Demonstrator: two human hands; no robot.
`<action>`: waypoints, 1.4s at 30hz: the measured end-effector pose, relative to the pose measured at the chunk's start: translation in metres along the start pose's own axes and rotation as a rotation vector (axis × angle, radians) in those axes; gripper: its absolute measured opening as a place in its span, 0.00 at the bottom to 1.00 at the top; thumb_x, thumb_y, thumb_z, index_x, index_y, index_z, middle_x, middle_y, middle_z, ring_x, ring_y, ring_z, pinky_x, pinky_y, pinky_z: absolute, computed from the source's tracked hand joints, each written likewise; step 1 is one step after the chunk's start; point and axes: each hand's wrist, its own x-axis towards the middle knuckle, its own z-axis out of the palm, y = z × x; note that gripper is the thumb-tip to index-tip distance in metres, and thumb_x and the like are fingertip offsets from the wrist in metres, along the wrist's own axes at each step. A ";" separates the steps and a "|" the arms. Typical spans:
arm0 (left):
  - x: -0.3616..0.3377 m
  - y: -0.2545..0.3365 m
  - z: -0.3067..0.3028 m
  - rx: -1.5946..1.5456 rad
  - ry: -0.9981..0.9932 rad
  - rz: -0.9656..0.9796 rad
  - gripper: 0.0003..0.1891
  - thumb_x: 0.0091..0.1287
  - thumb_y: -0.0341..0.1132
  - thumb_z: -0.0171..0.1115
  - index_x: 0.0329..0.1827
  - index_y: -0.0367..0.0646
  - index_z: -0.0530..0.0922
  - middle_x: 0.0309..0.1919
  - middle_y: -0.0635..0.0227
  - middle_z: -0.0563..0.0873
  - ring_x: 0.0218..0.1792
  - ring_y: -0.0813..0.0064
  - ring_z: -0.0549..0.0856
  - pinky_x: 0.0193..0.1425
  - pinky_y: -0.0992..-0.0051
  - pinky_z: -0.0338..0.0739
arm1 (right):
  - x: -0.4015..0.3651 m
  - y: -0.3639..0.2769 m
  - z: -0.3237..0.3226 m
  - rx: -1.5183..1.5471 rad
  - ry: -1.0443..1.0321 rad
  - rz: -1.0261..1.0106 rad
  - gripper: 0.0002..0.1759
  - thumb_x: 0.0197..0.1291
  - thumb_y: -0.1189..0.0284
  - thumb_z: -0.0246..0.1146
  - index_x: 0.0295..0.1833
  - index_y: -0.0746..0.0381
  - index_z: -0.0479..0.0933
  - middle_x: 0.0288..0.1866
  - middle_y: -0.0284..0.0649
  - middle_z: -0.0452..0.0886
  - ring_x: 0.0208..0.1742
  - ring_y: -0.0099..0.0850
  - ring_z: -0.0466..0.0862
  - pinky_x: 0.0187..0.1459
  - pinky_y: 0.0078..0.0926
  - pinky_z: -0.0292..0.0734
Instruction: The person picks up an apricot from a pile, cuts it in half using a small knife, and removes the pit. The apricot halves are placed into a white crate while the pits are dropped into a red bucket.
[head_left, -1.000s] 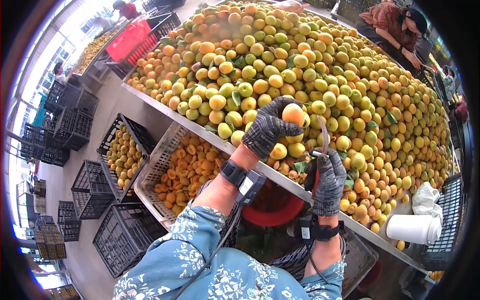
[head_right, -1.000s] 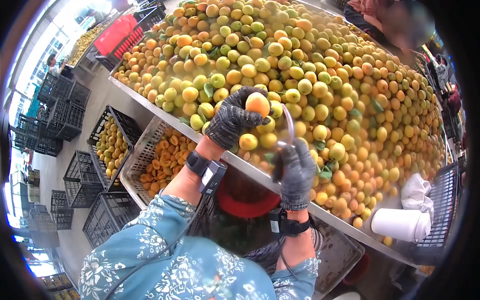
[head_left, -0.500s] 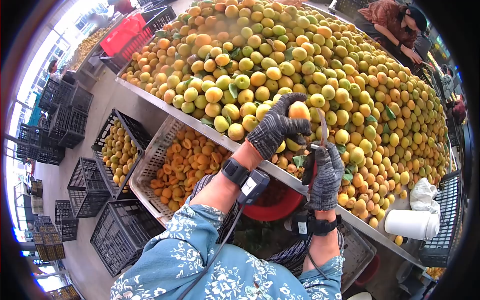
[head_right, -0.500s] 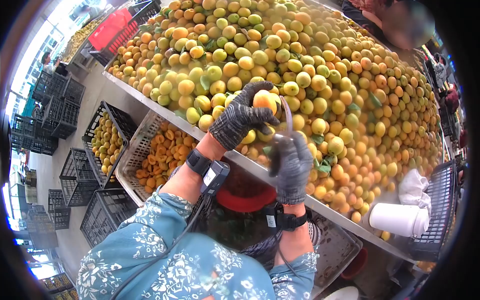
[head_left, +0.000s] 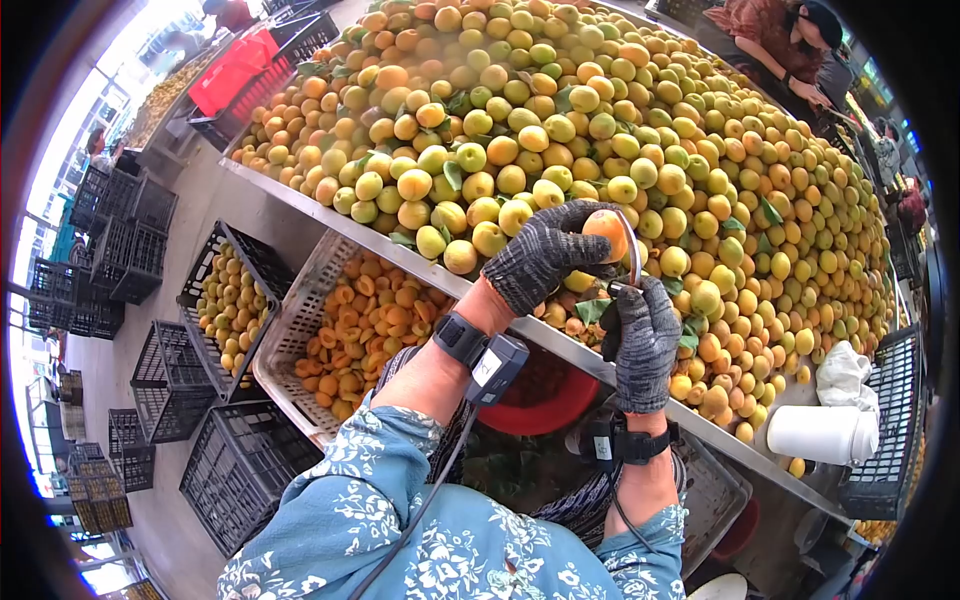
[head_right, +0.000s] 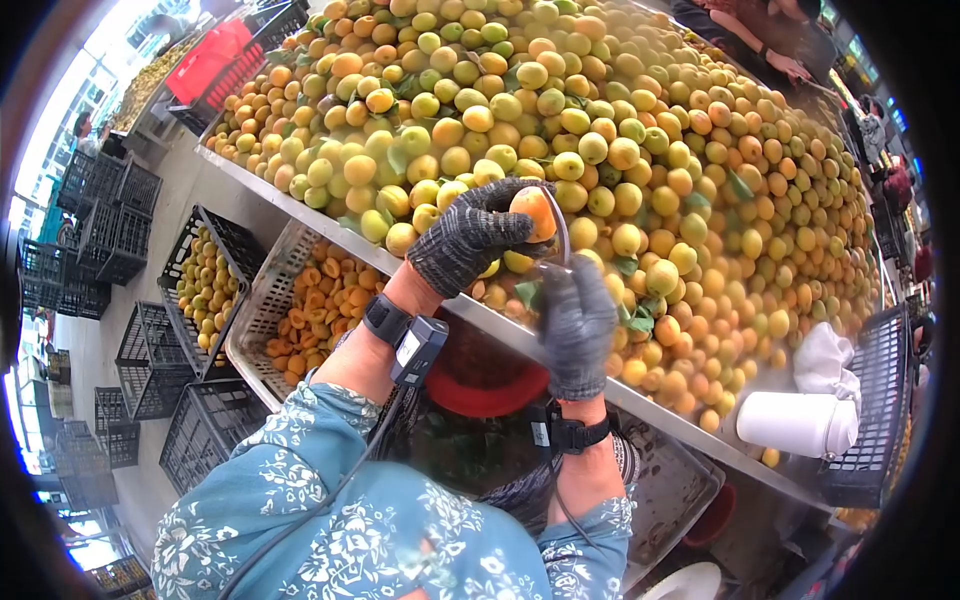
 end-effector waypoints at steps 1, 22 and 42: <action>-0.002 0.000 0.001 0.000 -0.001 -0.001 0.28 0.64 0.37 0.68 0.66 0.37 0.72 0.53 0.65 0.81 0.53 0.73 0.82 0.58 0.71 0.81 | 0.000 0.000 0.000 -0.032 0.008 -0.024 0.11 0.69 0.64 0.59 0.41 0.60 0.77 0.20 0.25 0.71 0.16 0.14 0.67 0.17 0.15 0.59; -0.009 -0.015 0.013 -0.185 0.004 0.004 0.31 0.65 0.45 0.66 0.66 0.37 0.71 0.51 0.66 0.80 0.53 0.73 0.80 0.58 0.72 0.78 | -0.009 0.004 0.000 -0.528 0.046 -0.326 0.13 0.70 0.70 0.56 0.49 0.70 0.77 0.29 0.44 0.80 0.29 0.32 0.78 0.35 0.30 0.75; -0.006 -0.034 0.021 -0.428 0.019 -0.067 0.18 0.71 0.41 0.60 0.59 0.42 0.74 0.50 0.66 0.83 0.51 0.74 0.83 0.56 0.73 0.80 | 0.003 0.006 0.001 -0.406 0.075 -0.290 0.14 0.69 0.70 0.58 0.52 0.70 0.77 0.38 0.41 0.84 0.35 0.29 0.82 0.38 0.27 0.77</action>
